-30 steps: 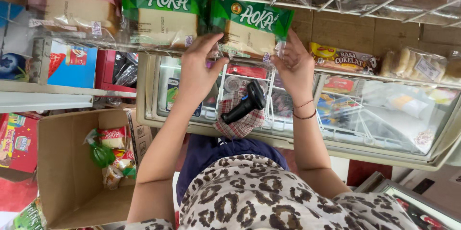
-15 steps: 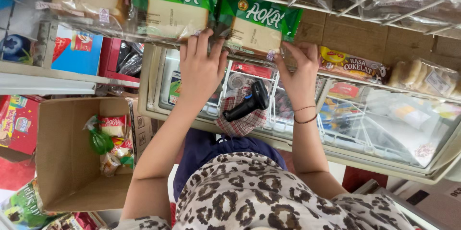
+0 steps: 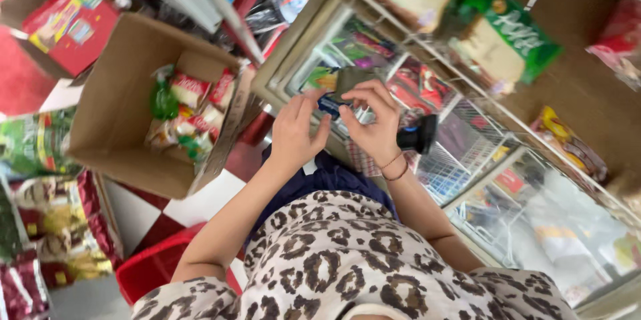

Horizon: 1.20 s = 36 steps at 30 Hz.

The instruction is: The person takes packaged bread from a cardboard box, wipes each packet with a cloth, scans it with a handheld scanner, and places the bread onto shelves by hand.

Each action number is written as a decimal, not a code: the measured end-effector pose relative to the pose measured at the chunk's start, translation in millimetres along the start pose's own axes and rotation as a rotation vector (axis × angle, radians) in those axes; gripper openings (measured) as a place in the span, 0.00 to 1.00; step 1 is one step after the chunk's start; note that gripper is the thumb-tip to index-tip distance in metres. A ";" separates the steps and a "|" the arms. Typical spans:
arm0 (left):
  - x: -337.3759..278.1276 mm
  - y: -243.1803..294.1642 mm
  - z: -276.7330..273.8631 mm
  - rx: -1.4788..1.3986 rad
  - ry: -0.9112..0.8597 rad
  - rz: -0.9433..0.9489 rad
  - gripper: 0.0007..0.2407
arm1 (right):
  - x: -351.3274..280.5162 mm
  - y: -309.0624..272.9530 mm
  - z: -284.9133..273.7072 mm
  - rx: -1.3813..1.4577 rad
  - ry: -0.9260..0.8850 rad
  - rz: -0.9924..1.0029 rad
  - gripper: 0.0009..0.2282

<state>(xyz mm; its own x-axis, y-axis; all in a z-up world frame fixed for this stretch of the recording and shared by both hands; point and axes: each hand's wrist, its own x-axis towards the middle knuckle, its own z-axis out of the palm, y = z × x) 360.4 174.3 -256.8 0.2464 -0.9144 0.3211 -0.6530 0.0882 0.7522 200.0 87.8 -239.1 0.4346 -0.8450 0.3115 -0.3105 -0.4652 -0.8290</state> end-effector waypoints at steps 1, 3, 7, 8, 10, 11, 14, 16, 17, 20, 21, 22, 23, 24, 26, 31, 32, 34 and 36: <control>-13.0 -13.9 -5.6 0.021 0.022 -0.038 0.19 | 2.3 -0.2 16.9 0.068 -0.068 -0.020 0.07; -37.0 -44.8 -17.2 0.004 0.050 -0.169 0.19 | 8.2 0.6 51.1 0.129 -0.166 -0.031 0.06; -83.8 -102.2 -41.0 0.041 0.136 -0.419 0.14 | 19.7 4.7 127.3 0.143 -0.354 -0.043 0.06; -94.7 -114.9 -47.5 0.044 0.160 -0.504 0.12 | 22.0 6.4 146.0 0.153 -0.387 -0.046 0.06; -113.9 -142.1 -60.0 0.048 0.198 -0.616 0.10 | 25.4 11.6 184.6 0.127 -0.477 -0.079 0.04; -122.1 -157.9 -65.4 0.048 0.220 -0.673 0.10 | 26.6 15.7 204.1 0.134 -0.507 -0.078 0.04; -143.6 -215.1 -73.2 0.051 0.277 -0.777 0.08 | 30.1 34.3 266.8 0.084 -0.577 -0.056 0.04; -157.0 -263.7 -69.6 0.052 0.304 -0.824 0.08 | 33.6 52.3 314.4 0.073 -0.615 -0.038 0.02; -162.5 -291.4 -64.2 0.046 0.310 -0.905 0.07 | 34.1 62.1 338.9 0.073 -0.633 -0.028 0.02; -180.1 -370.2 -26.6 0.041 0.339 -1.013 0.07 | 45.1 102.8 400.7 0.032 -0.669 0.060 0.01; -184.5 -398.7 -11.7 0.059 0.354 -1.026 0.07 | 49.4 117.8 421.8 -0.030 -0.749 0.068 0.03; -191.5 -423.5 5.5 0.045 0.357 -1.036 0.07 | 50.7 133.4 440.5 -0.095 -0.830 0.084 0.05; -198.3 -446.7 25.5 0.039 0.352 -1.040 0.08 | 53.3 150.8 462.8 -0.108 -0.842 0.085 0.05; -207.0 -466.9 48.4 0.016 0.344 -1.064 0.08 | 53.5 169.4 485.2 -0.229 -0.904 0.111 0.07; -217.9 -504.6 97.3 -0.093 0.312 -1.167 0.10 | 49.3 207.5 516.4 -0.358 -0.976 0.132 0.10; -216.2 -552.8 168.3 -0.552 0.359 -1.683 0.15 | 29.4 295.8 567.7 -0.561 -1.145 0.235 0.12; -213.0 -556.0 175.7 -0.509 0.443 -1.660 0.18 | 24.3 309.2 572.0 -0.570 -1.153 0.235 0.12; -210.5 -562.4 186.3 -0.474 0.528 -1.643 0.22 | 12.2 333.1 578.5 -0.544 -1.060 0.217 0.17; -209.1 -570.2 193.3 -0.374 0.656 -1.416 0.25 | 2.2 354.5 582.8 -0.555 -1.071 0.229 0.18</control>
<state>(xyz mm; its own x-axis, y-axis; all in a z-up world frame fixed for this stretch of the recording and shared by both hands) 542.8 238.9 -864.0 0.7860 -0.0299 -0.6175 0.5361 -0.4646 0.7048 583.6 74.6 -803.1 0.7164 -0.4006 -0.5712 -0.6751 -0.6044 -0.4229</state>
